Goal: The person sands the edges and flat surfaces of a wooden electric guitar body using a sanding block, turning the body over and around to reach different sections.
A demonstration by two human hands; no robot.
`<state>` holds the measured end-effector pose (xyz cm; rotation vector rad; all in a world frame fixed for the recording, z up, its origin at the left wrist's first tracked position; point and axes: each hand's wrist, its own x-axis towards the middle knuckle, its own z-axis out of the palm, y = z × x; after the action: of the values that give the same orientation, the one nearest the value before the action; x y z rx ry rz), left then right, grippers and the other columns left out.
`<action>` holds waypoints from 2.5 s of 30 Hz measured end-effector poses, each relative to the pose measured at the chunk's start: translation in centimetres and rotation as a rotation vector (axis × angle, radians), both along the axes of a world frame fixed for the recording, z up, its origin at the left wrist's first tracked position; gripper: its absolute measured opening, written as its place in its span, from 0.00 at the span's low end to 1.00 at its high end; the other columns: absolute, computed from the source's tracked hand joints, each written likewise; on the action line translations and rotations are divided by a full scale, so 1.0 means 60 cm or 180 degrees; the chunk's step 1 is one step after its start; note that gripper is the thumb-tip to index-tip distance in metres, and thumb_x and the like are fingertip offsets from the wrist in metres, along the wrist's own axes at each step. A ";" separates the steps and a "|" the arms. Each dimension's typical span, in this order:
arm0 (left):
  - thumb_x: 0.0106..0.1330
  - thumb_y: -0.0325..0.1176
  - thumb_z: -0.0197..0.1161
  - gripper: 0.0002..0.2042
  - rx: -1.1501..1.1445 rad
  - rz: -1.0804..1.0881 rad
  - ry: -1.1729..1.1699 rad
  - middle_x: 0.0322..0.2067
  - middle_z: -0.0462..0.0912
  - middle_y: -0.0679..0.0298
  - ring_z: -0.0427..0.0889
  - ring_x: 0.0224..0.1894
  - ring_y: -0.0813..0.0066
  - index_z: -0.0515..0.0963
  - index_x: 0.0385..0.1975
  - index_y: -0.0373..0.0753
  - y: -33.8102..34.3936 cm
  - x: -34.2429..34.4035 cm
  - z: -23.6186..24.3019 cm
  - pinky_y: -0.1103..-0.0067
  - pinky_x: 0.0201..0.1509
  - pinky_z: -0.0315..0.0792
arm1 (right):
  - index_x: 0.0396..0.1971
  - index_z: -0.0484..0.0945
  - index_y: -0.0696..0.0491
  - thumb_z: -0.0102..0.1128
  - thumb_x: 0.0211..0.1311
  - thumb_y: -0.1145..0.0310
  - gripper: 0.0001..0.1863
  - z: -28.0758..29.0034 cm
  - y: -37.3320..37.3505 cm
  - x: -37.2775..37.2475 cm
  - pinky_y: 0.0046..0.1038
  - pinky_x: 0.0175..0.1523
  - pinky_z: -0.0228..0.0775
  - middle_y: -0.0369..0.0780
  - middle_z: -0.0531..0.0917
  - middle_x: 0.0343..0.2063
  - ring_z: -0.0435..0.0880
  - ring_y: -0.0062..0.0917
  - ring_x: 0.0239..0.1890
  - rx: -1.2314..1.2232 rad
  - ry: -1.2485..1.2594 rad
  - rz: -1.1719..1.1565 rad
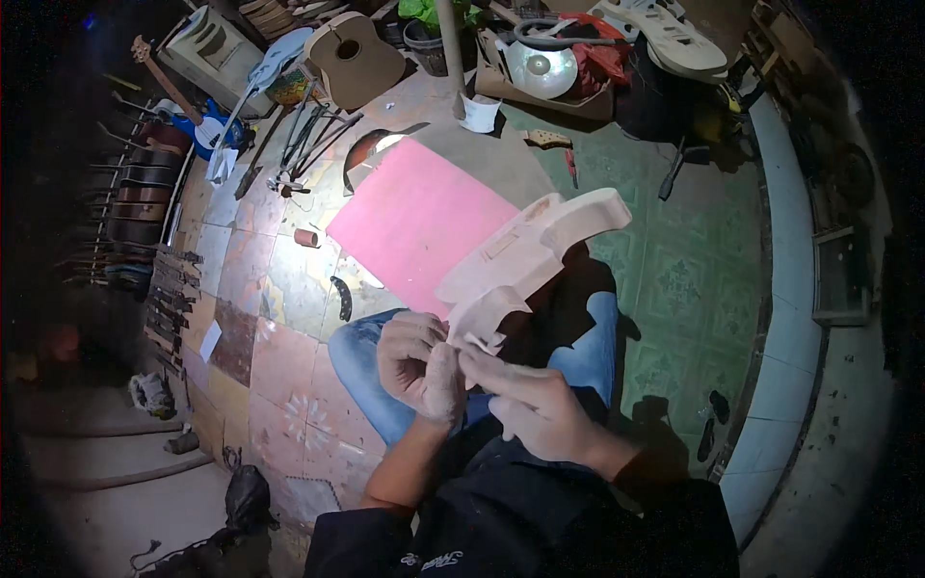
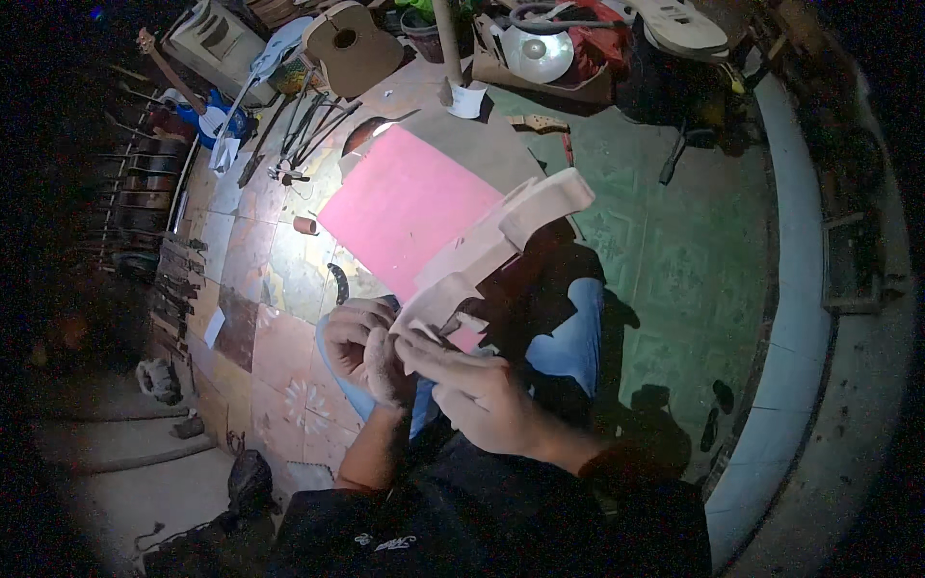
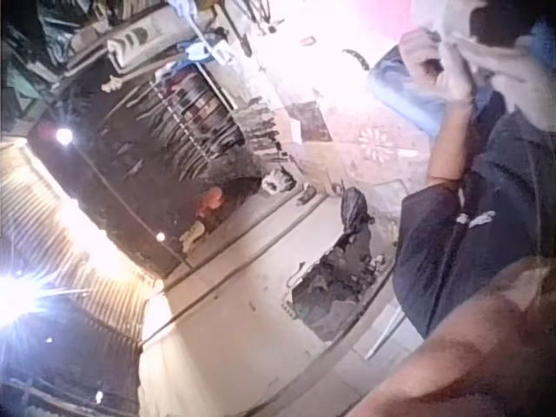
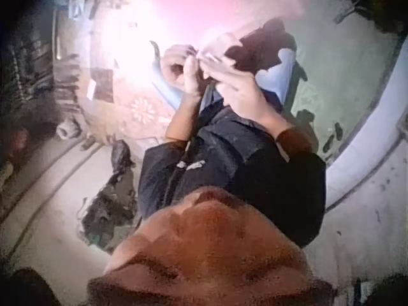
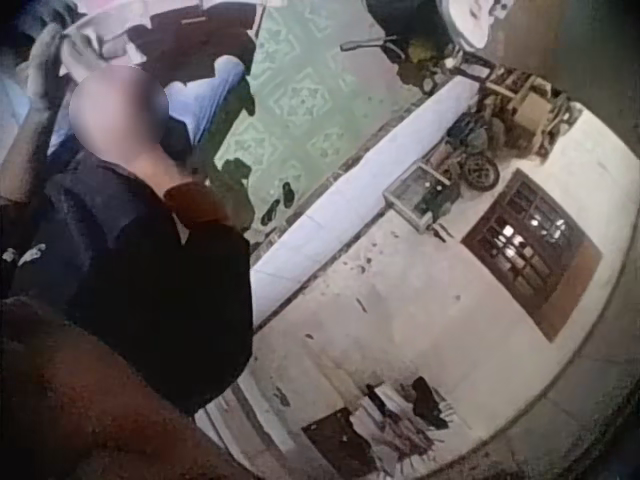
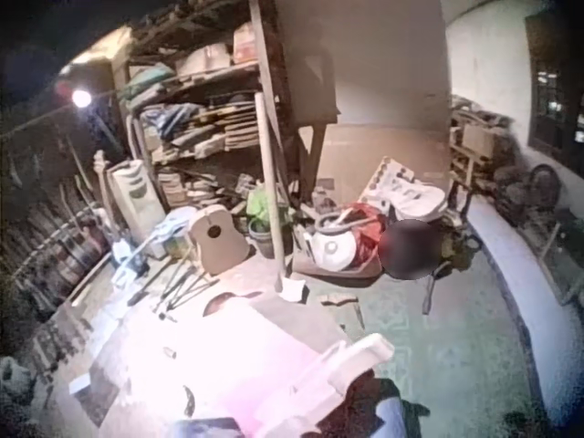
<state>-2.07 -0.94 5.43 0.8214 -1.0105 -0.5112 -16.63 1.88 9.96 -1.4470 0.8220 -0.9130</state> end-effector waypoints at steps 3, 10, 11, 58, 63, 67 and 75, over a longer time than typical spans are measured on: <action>0.64 0.27 0.62 0.09 -0.0155 -0.0007 -0.0047 0.27 0.72 0.61 0.72 0.31 0.70 0.67 0.28 0.38 0.000 -0.011 -0.003 0.75 0.37 0.71 | 0.59 0.74 0.63 0.48 0.56 0.85 0.27 -0.065 -0.011 -0.011 0.33 0.69 0.64 0.54 0.74 0.61 0.73 0.41 0.65 -0.0297 0.0227 -0.0141; 0.71 0.34 0.57 0.11 -0.0097 0.0206 0.0287 0.27 0.72 0.60 0.72 0.32 0.71 0.66 0.29 0.38 0.008 -0.037 -0.012 0.74 0.39 0.71 | 0.62 0.69 0.67 0.44 0.51 0.88 0.32 -0.028 0.022 -0.002 0.33 0.70 0.60 0.55 0.72 0.64 0.69 0.41 0.69 -0.0403 0.0205 -0.0285; 0.72 0.37 0.56 0.12 -0.0242 0.0004 0.0066 0.27 0.72 0.61 0.72 0.32 0.71 0.66 0.29 0.37 0.011 -0.039 -0.013 0.74 0.39 0.70 | 0.62 0.69 0.66 0.43 0.51 0.88 0.33 -0.033 0.024 -0.001 0.32 0.70 0.61 0.55 0.72 0.64 0.69 0.41 0.69 -0.0529 0.0197 -0.0311; 0.66 0.36 0.57 0.12 0.0394 0.0141 0.0239 0.28 0.67 0.61 0.67 0.33 0.73 0.63 0.27 0.39 0.001 -0.040 0.009 0.76 0.42 0.67 | 0.62 0.73 0.60 0.46 0.59 0.84 0.27 -0.079 -0.021 0.009 0.35 0.68 0.65 0.52 0.72 0.63 0.73 0.41 0.65 -0.0755 0.0529 -0.0746; 0.64 0.33 0.59 0.11 0.0364 0.0150 0.0359 0.28 0.68 0.61 0.69 0.33 0.72 0.64 0.27 0.38 -0.015 -0.015 0.006 0.74 0.43 0.69 | 0.59 0.74 0.62 0.46 0.59 0.87 0.26 -0.059 0.012 0.018 0.33 0.67 0.67 0.54 0.76 0.60 0.74 0.41 0.65 -0.0595 0.0403 -0.0718; 0.65 0.31 0.57 0.09 0.0482 0.0233 0.0124 0.28 0.68 0.61 0.68 0.33 0.73 0.63 0.27 0.38 -0.007 -0.050 0.025 0.74 0.43 0.69 | 0.61 0.74 0.59 0.47 0.62 0.84 0.26 -0.082 -0.038 0.005 0.34 0.67 0.67 0.51 0.74 0.63 0.73 0.39 0.66 -0.0771 0.0751 -0.0959; 0.65 0.30 0.57 0.09 0.0448 0.0117 0.0321 0.28 0.68 0.62 0.68 0.33 0.74 0.63 0.28 0.39 -0.012 -0.045 0.024 0.76 0.43 0.68 | 0.63 0.72 0.59 0.48 0.63 0.83 0.26 -0.082 -0.035 0.008 0.35 0.65 0.70 0.51 0.73 0.63 0.74 0.39 0.65 -0.0870 0.0818 -0.0984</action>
<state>-4.74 -1.63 6.88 0.9284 -0.8725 -0.5915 -16.13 -0.23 5.03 -1.7293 1.1705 -1.1186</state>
